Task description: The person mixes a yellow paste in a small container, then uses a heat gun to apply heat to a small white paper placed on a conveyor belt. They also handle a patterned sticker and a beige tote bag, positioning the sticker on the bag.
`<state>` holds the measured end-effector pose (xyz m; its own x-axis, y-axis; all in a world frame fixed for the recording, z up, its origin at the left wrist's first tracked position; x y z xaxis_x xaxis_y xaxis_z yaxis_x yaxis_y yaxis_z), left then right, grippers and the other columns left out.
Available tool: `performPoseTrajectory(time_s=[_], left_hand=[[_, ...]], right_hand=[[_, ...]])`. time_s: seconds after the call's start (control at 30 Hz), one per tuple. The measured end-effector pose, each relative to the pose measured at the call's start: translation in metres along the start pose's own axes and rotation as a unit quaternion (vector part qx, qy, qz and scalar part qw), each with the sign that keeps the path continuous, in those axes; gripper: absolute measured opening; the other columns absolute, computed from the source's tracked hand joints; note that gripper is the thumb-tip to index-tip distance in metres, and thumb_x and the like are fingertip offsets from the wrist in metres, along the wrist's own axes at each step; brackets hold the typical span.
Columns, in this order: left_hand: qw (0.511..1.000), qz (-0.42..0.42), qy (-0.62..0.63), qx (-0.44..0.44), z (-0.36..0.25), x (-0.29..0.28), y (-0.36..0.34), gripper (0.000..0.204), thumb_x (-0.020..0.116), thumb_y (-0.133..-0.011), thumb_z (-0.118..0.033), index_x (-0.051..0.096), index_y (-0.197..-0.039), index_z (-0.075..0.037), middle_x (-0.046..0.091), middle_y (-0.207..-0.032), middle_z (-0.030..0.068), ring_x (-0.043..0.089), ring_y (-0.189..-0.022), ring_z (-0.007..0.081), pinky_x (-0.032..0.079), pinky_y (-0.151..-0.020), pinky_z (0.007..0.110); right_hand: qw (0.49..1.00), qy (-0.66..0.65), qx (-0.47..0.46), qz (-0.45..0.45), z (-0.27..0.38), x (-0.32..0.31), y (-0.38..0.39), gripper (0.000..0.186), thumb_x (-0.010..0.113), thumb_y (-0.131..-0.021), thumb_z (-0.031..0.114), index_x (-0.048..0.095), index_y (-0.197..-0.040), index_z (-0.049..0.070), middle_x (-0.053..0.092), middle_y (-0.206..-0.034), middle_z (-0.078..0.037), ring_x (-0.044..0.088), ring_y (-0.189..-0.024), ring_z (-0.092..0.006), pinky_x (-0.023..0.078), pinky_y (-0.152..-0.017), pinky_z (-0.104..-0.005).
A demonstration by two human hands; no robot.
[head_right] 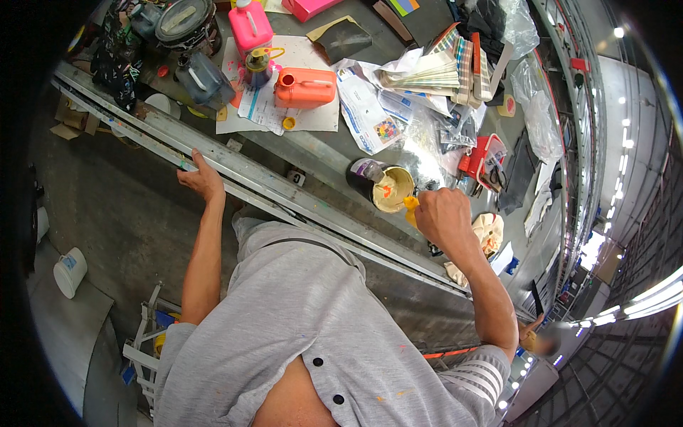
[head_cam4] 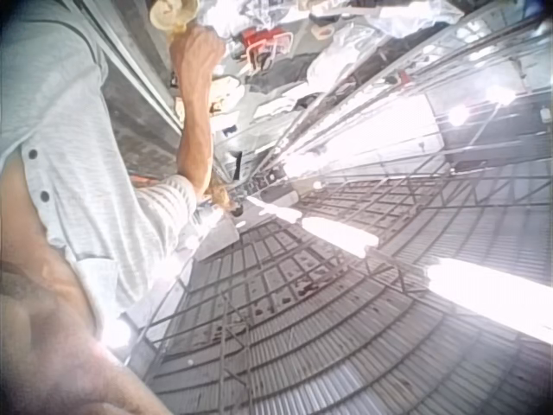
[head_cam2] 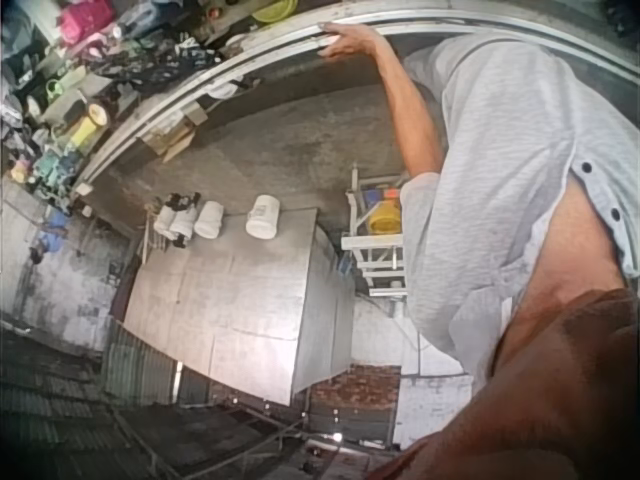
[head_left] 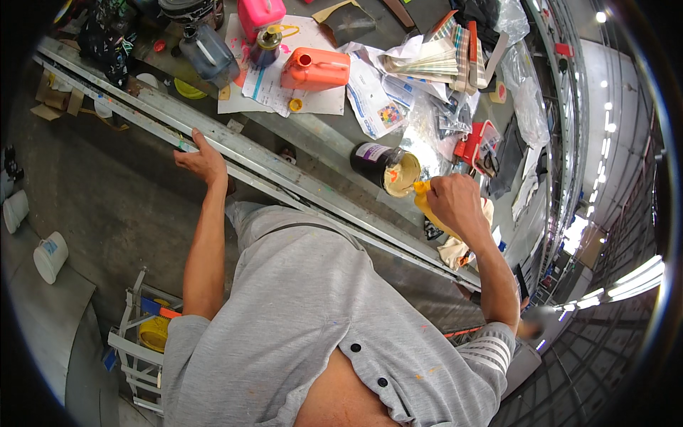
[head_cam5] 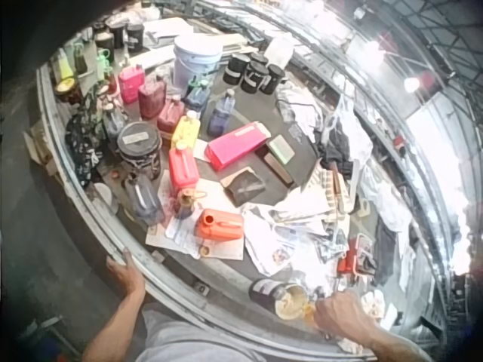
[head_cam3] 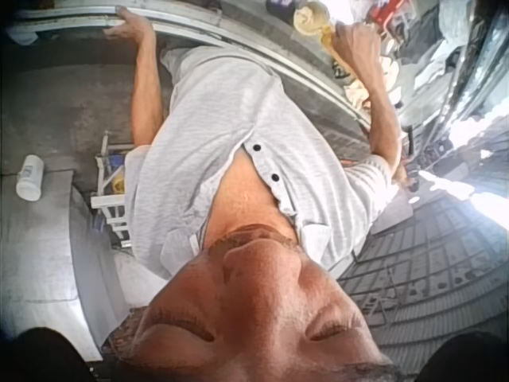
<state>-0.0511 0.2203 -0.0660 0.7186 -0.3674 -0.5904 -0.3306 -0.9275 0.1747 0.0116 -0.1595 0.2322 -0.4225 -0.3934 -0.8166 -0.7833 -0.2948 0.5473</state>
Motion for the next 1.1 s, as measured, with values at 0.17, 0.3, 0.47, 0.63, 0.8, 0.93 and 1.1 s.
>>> performPoseTrajectory(time_s=[0.17, 0.3, 0.47, 0.63, 0.8, 0.93, 1.1], left_hand=[[1.0, -0.002, 0.001, -0.002, -0.003, -0.001, 0.001, 0.09, 0.058, -0.087, -0.049, 0.024, -0.131, 0.022, 0.034, -0.127, 0.0341, 0.036, -0.122, 0.0438, 0.03, -0.104, 0.045], [1.0, -0.002, 0.0, -0.001, -0.002, -0.001, 0.0, 0.089, 0.058, -0.087, -0.049, 0.024, -0.13, 0.021, 0.035, -0.126, 0.034, 0.037, -0.121, 0.0436, 0.031, -0.103, 0.045], [1.0, -0.001, 0.005, 0.003, -0.003, 0.0, 0.0, 0.088, 0.058, -0.088, -0.049, 0.026, -0.129, 0.021, 0.035, -0.125, 0.0338, 0.037, -0.119, 0.0433, 0.031, -0.103, 0.045], [1.0, -0.007, 0.009, 0.01, 0.001, 0.001, 0.0, 0.087, 0.059, -0.088, -0.048, 0.026, -0.129, 0.021, 0.035, -0.125, 0.0338, 0.037, -0.12, 0.0431, 0.031, -0.103, 0.045], [1.0, -0.006, 0.016, -0.002, -0.001, 0.001, 0.001, 0.089, 0.059, -0.087, -0.05, 0.026, -0.131, 0.02, 0.034, -0.13, 0.034, 0.035, -0.125, 0.0432, 0.03, -0.106, 0.045], [0.999, -0.008, 0.029, 0.01, -0.006, 0.0, 0.001, 0.084, 0.061, -0.087, -0.045, 0.027, -0.129, 0.019, 0.035, -0.127, 0.0328, 0.037, -0.122, 0.0429, 0.031, -0.104, 0.045], [1.0, -0.015, 0.019, 0.015, 0.003, 0.003, -0.003, 0.086, 0.06, -0.087, -0.047, 0.028, -0.13, 0.019, 0.035, -0.128, 0.0334, 0.036, -0.123, 0.0426, 0.031, -0.104, 0.045]], right_hand=[[1.0, -0.002, 0.0, -0.009, -0.001, 0.002, 0.0, 0.016, 0.058, -0.074, 0.016, 0.065, -0.065, 0.005, 0.06, -0.058, -0.017, 0.061, -0.056, -0.0335, 0.049, -0.061, -0.0434], [1.0, -0.003, 0.005, -0.001, 0.0, -0.001, 0.0, 0.017, 0.057, -0.075, 0.015, 0.065, -0.065, 0.005, 0.06, -0.058, -0.017, 0.062, -0.057, -0.0332, 0.049, -0.061, -0.0438], [1.0, -0.018, 0.02, 0.003, -0.001, -0.002, 0.002, 0.017, 0.057, -0.075, 0.016, 0.065, -0.065, 0.005, 0.06, -0.058, -0.017, 0.061, -0.059, -0.0338, 0.048, -0.063, -0.0446], [0.997, -0.059, 0.058, -0.002, -0.006, -0.006, 0.014, 0.02, 0.06, -0.077, 0.019, 0.064, -0.066, 0.003, 0.059, -0.061, -0.017, 0.06, -0.062, -0.0355, 0.046, -0.064, -0.0453], [0.956, -0.26, 0.12, -0.062, -0.031, 0.003, 0.049, 0.022, 0.066, -0.077, 0.02, 0.064, -0.072, -0.001, 0.06, -0.067, -0.016, 0.058, -0.061, -0.0291, 0.045, -0.06, -0.0395], [0.883, -0.419, 0.185, -0.103, -0.04, 0.016, 0.078, 0.018, 0.068, -0.079, 0.014, 0.065, -0.078, -0.004, 0.057, -0.063, -0.007, 0.052, -0.056, -0.0116, 0.04, -0.053, -0.026], [0.81, -0.528, 0.212, -0.141, -0.044, 0.013, 0.103, 0.015, 0.069, -0.079, 0.01, 0.064, -0.075, -0.004, 0.055, -0.063, 0.0, 0.047, -0.054, -0.0056, 0.036, -0.05, -0.0224]])
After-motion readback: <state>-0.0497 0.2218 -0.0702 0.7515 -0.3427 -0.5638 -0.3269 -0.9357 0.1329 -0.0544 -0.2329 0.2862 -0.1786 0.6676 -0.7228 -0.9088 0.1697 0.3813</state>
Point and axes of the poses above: each hand's wrist, its own y-axis away from the middle knuckle, its own x-axis out of the palm, z = x × y, the point moved 2 cm from there along -y, towards the middle knuckle
